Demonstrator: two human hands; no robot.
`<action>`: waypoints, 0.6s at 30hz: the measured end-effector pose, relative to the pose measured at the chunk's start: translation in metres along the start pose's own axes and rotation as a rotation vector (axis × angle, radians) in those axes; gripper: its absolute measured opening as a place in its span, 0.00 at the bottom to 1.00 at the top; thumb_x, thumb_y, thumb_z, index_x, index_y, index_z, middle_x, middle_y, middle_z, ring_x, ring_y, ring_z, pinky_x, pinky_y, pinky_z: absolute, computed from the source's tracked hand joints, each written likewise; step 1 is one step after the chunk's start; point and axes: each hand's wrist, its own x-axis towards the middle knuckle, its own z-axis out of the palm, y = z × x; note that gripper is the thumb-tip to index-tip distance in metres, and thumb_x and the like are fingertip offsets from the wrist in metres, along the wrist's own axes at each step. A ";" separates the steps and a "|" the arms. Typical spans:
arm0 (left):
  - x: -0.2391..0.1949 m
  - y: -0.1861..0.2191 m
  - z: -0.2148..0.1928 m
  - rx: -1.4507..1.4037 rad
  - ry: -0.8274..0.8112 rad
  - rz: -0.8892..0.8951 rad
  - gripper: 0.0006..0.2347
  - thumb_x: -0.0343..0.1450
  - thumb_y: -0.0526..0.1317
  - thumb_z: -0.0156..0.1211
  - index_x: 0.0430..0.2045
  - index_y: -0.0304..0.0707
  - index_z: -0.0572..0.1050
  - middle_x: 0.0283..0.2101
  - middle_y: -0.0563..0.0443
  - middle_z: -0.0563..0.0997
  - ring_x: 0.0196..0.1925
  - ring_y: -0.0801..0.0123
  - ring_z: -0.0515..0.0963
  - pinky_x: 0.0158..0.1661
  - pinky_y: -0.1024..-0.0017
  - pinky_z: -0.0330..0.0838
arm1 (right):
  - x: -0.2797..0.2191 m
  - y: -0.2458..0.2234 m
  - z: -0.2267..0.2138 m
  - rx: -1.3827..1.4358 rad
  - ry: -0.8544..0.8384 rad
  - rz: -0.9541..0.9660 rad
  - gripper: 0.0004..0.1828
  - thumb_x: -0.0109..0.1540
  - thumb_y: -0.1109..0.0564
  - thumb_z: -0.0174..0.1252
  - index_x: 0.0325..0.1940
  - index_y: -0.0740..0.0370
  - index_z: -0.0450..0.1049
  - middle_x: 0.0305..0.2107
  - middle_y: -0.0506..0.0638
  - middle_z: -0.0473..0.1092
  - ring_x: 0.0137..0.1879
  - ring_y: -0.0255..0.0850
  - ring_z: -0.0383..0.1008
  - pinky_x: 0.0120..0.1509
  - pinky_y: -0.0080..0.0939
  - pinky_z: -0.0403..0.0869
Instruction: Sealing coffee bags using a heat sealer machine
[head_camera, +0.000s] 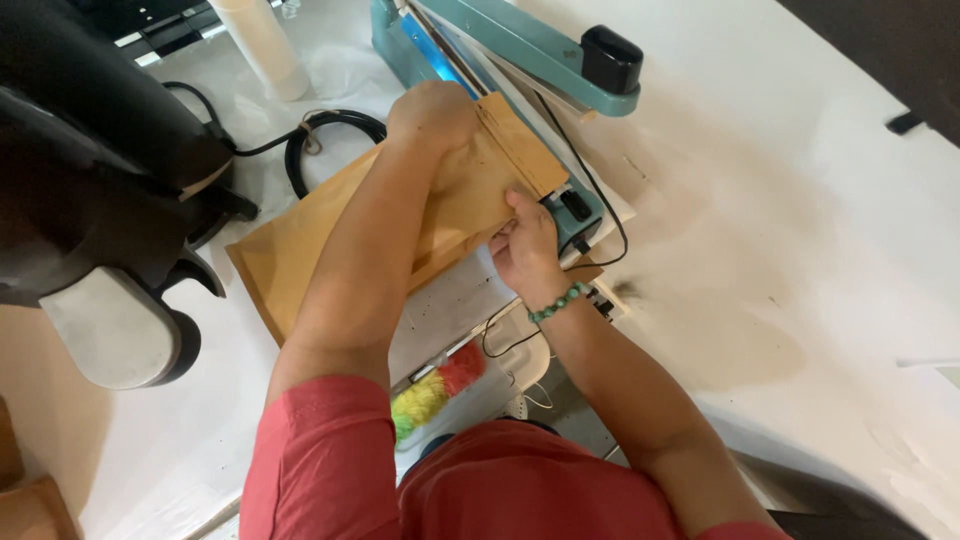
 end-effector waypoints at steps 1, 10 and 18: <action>0.002 -0.002 0.000 0.017 0.003 0.013 0.10 0.66 0.32 0.49 0.34 0.39 0.79 0.43 0.42 0.81 0.43 0.44 0.80 0.38 0.54 0.76 | 0.002 0.002 0.000 0.030 -0.029 -0.024 0.07 0.63 0.55 0.60 0.31 0.52 0.71 0.24 0.40 0.73 0.27 0.31 0.71 0.26 0.26 0.64; 0.002 -0.007 -0.002 0.016 0.030 0.022 0.09 0.64 0.31 0.48 0.27 0.40 0.78 0.38 0.43 0.80 0.38 0.46 0.79 0.33 0.55 0.75 | -0.040 -0.039 -0.006 -0.422 -0.255 0.115 0.26 0.63 0.41 0.55 0.57 0.61 0.73 0.48 0.59 0.77 0.55 0.52 0.78 0.66 0.56 0.74; 0.008 -0.013 0.005 0.036 0.069 0.076 0.12 0.65 0.32 0.50 0.37 0.40 0.80 0.46 0.40 0.81 0.48 0.41 0.80 0.42 0.51 0.78 | -0.132 -0.159 0.046 -1.529 -0.238 -0.883 0.10 0.72 0.53 0.53 0.38 0.58 0.69 0.30 0.48 0.67 0.32 0.36 0.66 0.42 0.37 0.70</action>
